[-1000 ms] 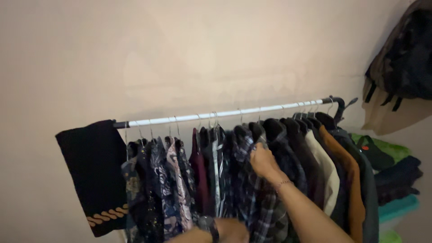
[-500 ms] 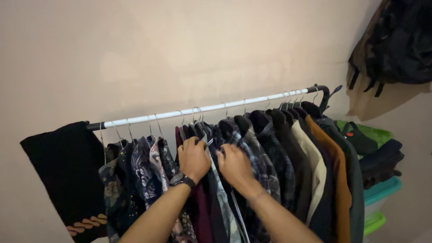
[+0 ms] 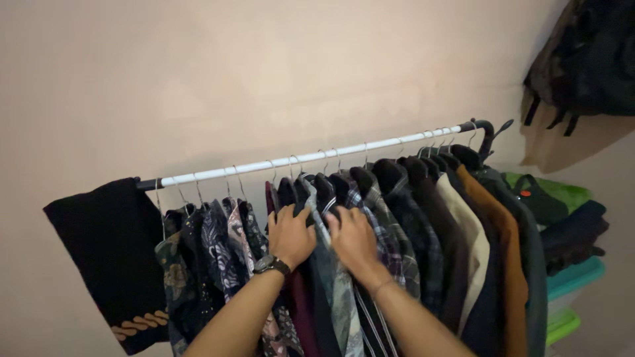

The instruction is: The person places a dark green shirt onto a hanger, adjusts the collar and shoulders, then hangs it on a clothing rack. The person then moves several other garments along the rack to make space.

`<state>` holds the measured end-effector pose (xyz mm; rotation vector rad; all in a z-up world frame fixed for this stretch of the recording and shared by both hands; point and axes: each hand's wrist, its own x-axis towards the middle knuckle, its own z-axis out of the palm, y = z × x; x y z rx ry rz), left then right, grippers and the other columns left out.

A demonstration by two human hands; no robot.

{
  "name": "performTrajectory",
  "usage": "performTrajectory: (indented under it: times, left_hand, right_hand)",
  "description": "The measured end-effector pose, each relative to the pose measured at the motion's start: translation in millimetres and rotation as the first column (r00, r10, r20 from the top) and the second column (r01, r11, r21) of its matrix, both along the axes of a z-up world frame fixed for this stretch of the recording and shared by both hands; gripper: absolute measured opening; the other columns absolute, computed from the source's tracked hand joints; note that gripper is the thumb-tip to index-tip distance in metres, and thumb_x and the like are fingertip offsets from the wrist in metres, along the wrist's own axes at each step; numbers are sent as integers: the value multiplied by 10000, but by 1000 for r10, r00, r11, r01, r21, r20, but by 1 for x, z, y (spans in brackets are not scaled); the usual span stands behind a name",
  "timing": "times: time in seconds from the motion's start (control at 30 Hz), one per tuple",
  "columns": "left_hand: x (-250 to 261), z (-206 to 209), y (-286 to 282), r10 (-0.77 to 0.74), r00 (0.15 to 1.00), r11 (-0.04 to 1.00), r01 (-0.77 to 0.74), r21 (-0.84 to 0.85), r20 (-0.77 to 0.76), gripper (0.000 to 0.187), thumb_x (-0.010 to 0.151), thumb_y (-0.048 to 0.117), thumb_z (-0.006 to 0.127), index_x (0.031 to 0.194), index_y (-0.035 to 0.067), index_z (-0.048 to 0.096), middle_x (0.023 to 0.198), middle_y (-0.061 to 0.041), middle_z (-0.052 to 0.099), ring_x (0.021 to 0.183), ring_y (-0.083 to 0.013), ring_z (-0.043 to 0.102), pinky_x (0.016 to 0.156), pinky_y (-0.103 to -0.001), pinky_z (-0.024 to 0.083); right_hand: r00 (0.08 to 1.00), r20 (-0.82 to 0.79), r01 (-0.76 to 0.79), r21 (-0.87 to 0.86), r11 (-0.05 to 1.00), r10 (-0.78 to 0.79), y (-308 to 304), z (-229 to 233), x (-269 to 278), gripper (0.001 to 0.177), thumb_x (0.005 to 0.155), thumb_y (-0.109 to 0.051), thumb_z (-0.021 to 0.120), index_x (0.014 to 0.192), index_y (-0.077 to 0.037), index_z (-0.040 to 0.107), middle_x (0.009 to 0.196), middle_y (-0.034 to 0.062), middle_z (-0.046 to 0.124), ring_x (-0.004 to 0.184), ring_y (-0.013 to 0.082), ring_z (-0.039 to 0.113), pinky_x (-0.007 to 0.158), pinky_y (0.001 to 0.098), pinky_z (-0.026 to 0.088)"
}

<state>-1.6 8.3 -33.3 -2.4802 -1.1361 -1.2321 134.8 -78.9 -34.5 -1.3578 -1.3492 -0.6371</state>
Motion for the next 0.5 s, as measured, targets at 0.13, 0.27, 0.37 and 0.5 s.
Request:
performTrajectory:
  times: [0.13,0.27,0.37,0.5]
  left_hand:
    - [2,-2,0,58,998,998,-57,24,-24,580,747,189,744,1294,38,623,1382,-240,560,1346,-406,458,1124,-601,280]
    - [-2,7,-1,77,996,996,-76,46,-33,686,717,180,717,1339,-52,545,1440,-250,520,1395,-405,428,1170,-544,311]
    - [0,14,-14,124,991,992,-122,38,-54,723,664,187,729,1322,-43,536,1475,-242,474,1418,-410,377,1145,-558,295]
    - [1,22,-38,26,995,997,-18,80,-98,611,773,146,667,1368,50,565,1515,-211,463,1446,-383,393,1185,-557,285]
  right_hand:
    - [998,-32,26,-530,848,-51,-5,-7,-17,360,1014,-369,494,991,-35,626,890,258,722,824,463,707,735,559,562]
    - [989,-61,69,-614,787,-134,0,-12,-14,365,1097,-344,403,1054,-33,589,870,256,730,813,449,716,734,564,566]
    - [996,-47,38,-541,840,-75,-12,-18,-8,366,1074,-359,438,1021,-44,615,928,234,728,820,451,708,733,560,558]
    - [994,-9,107,-118,987,-109,-27,-1,19,268,996,-338,546,876,-129,663,906,162,748,888,369,720,785,475,569]
